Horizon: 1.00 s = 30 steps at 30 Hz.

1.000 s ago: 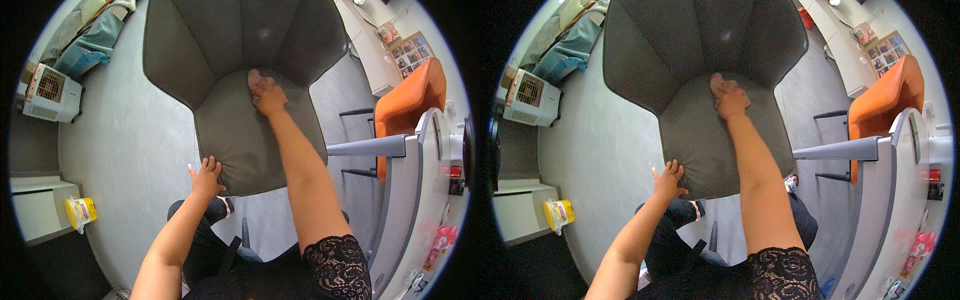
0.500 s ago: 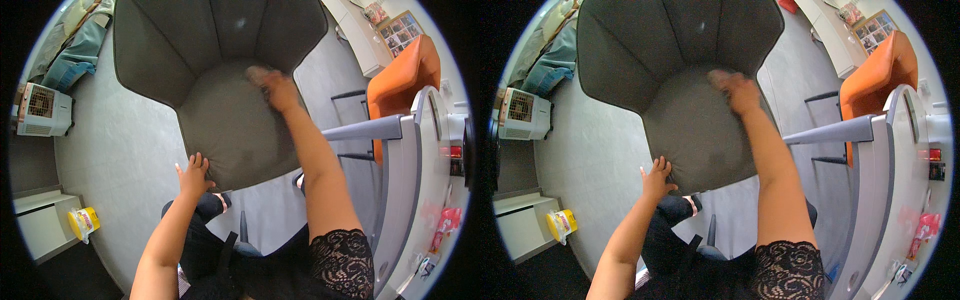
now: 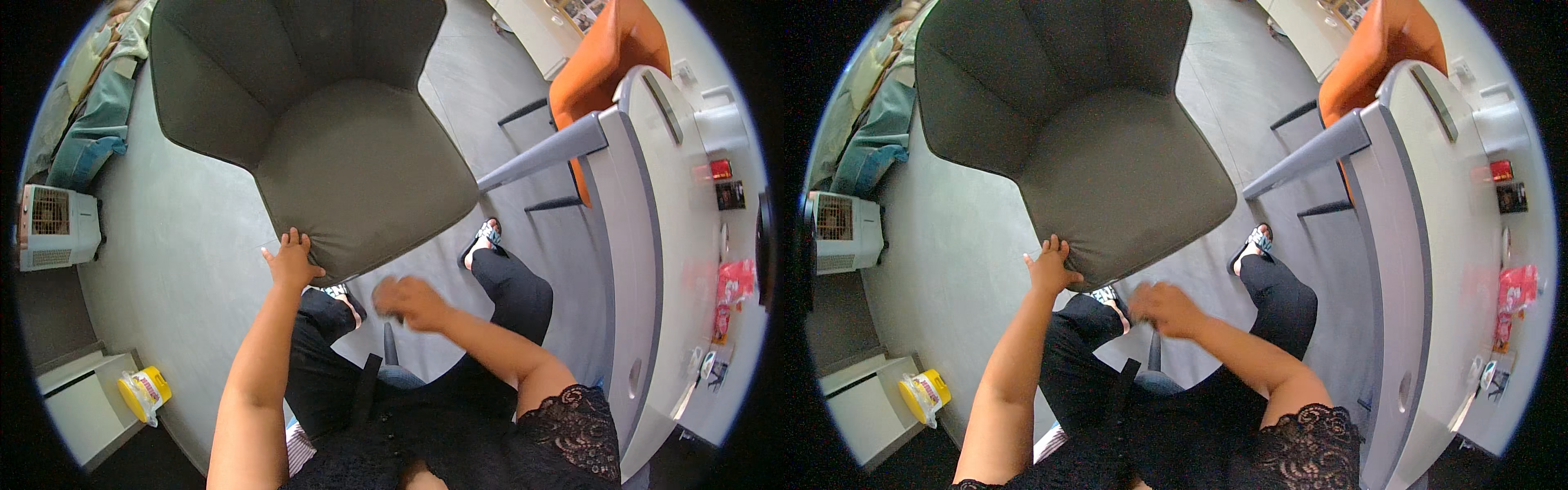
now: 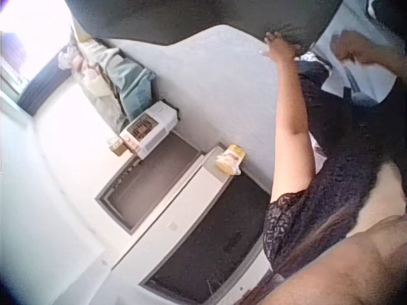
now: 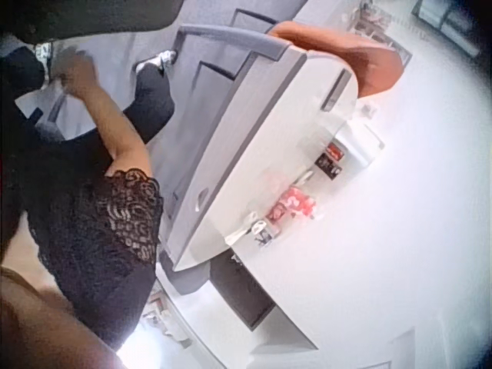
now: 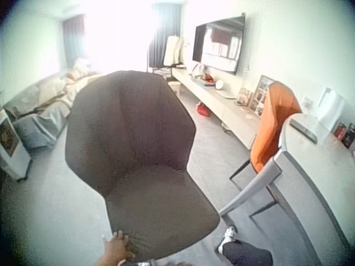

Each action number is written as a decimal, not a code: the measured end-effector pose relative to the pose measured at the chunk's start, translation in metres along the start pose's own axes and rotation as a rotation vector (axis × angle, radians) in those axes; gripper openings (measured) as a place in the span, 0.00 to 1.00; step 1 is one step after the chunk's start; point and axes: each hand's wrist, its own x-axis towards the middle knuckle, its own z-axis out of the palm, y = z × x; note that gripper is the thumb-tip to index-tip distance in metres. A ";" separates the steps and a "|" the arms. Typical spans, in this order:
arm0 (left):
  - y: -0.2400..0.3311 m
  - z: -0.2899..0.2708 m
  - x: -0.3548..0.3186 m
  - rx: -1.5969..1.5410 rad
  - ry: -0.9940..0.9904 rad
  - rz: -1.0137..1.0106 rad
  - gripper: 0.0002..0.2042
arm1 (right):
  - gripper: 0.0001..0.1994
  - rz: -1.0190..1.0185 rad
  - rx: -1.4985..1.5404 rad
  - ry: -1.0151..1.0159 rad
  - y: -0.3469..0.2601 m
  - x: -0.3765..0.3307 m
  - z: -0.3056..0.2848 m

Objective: The person wipes the seat and backrest of a grey upholstered chair using a cloth. They systematically clean the seat, backrest, and underside of the chair, then flip it to clean the base and legs.

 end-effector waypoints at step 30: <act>0.000 0.022 0.006 0.063 0.043 0.006 0.48 | 0.11 0.941 1.864 1.524 0.110 0.003 -0.021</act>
